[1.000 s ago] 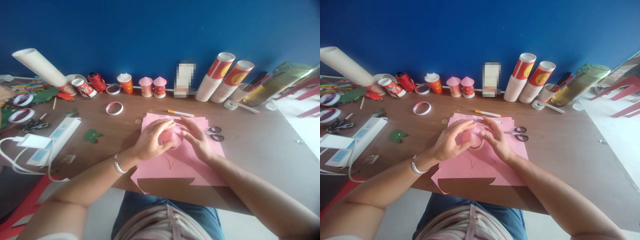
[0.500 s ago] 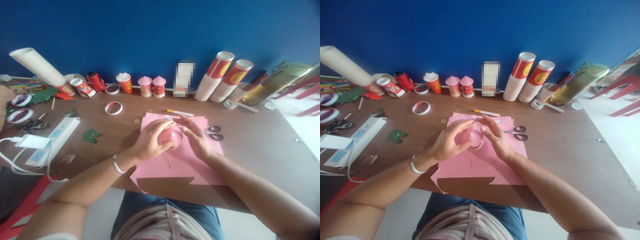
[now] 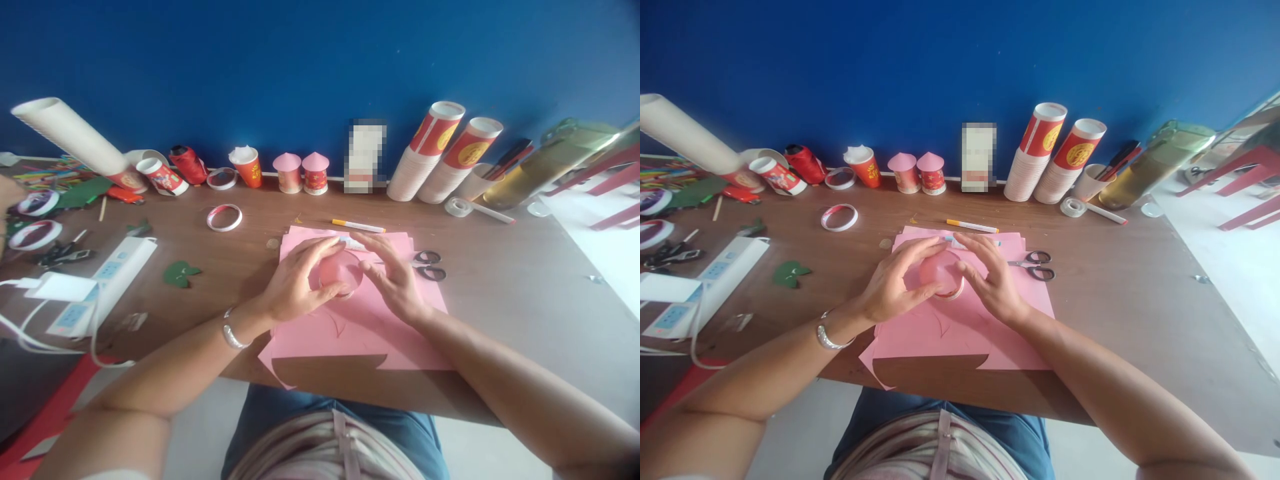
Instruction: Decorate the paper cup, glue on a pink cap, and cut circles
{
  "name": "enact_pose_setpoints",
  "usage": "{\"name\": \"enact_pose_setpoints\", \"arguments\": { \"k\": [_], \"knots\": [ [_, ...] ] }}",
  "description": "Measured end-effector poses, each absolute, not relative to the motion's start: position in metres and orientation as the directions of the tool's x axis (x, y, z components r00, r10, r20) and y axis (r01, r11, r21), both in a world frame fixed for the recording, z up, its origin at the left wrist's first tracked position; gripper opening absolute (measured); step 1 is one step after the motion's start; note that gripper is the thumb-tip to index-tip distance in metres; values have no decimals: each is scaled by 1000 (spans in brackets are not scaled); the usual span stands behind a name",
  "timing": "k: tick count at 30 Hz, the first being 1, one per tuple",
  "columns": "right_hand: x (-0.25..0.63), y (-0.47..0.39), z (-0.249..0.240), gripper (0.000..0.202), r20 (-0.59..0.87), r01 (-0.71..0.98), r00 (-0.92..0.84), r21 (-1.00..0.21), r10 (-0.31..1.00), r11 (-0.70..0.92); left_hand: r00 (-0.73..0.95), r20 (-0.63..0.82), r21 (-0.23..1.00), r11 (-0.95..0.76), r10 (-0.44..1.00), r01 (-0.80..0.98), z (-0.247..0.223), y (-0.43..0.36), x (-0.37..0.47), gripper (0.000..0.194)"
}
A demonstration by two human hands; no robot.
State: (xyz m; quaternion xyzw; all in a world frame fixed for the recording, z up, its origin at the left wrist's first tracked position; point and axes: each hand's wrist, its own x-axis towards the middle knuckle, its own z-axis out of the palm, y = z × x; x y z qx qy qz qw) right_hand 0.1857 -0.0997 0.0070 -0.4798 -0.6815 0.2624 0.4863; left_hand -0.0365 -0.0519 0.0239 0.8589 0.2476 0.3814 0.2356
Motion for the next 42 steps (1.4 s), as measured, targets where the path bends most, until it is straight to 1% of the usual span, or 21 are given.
{"name": "enact_pose_setpoints", "arguments": {
  "k": [3, 6, 9, 12, 14, 20, 25, 29, 31, 33, 35, 37, 39, 40, 42],
  "knots": [
    [187, -100, 4, 46, 543, 554, -171, -637, 822, 536, 566, 561, 599, -768, 604, 226, 24, -52, -37, 70],
    [185, -101, 2, 52, 611, 617, -242, -503, 754, 606, 558, 577, 572, -782, 597, 246, 24, -51, -39, 67],
    [183, -101, 2, 57, 633, 655, -276, -427, 723, 624, 555, 621, 494, -826, 554, 272, 24, -50, -41, 64],
    [182, -101, 1, 58, 638, 676, -306, -377, 706, 633, 565, 652, 404, -863, 505, 304, 24, -48, -41, 60],
    [181, -101, 1, 58, 644, 681, -314, -360, 698, 638, 573, 648, 385, -865, 502, 323, 25, -47, -41, 57],
    [180, -102, 1, 56, 646, 671, -292, -386, 705, 632, 585, 629, 384, -859, 512, 338, 26, -47, -40, 51],
    [180, -103, 0, 59, 664, 670, -298, -366, 686, 646, 573, 668, 347, -879, 476, 326, 24, -49, -41, 59],
    [180, -105, -1, 58, 682, 671, -300, -346, 667, 655, 575, 665, 334, -879, 476, 341, 23, -50, -43, 59],
    [180, -105, -1, 57, 676, 669, -295, -358, 675, 651, 579, 663, 339, -880, 475, 333, 25, -49, -44, 60],
    [182, -105, -1, 55, 658, 657, -274, -405, 702, 636, 580, 649, 393, -870, 492, 297, 26, -48, -46, 66],
    [185, -105, -2, 52, 636, 643, -222, -475, 740, 601, 577, 608, 503, -827, 546, 253, 25, -44, -49, 74],
    [189, -103, -5, 48, 612, 632, -149, -545, 776, 551, 583, 538, 625, -752, 609, 209, 19, -37, -54, 82],
    [192, -101, -8, 42, 591, 622, -92, -594, 801, 510, 630, 456, 716, -679, 629, 159, 10, -31, -57, 93],
    [193, -100, -10, 40, 583, 618, -71, -611, 809, 494, 657, 424, 741, -656, 624, 145, 4, -28, -58, 98],
    [193, -98, -12, 35, 574, 616, -43, -629, 818, 474, 697, 393, 753, -645, 600, 130, -5, -24, -58, 108]
  ]
}}
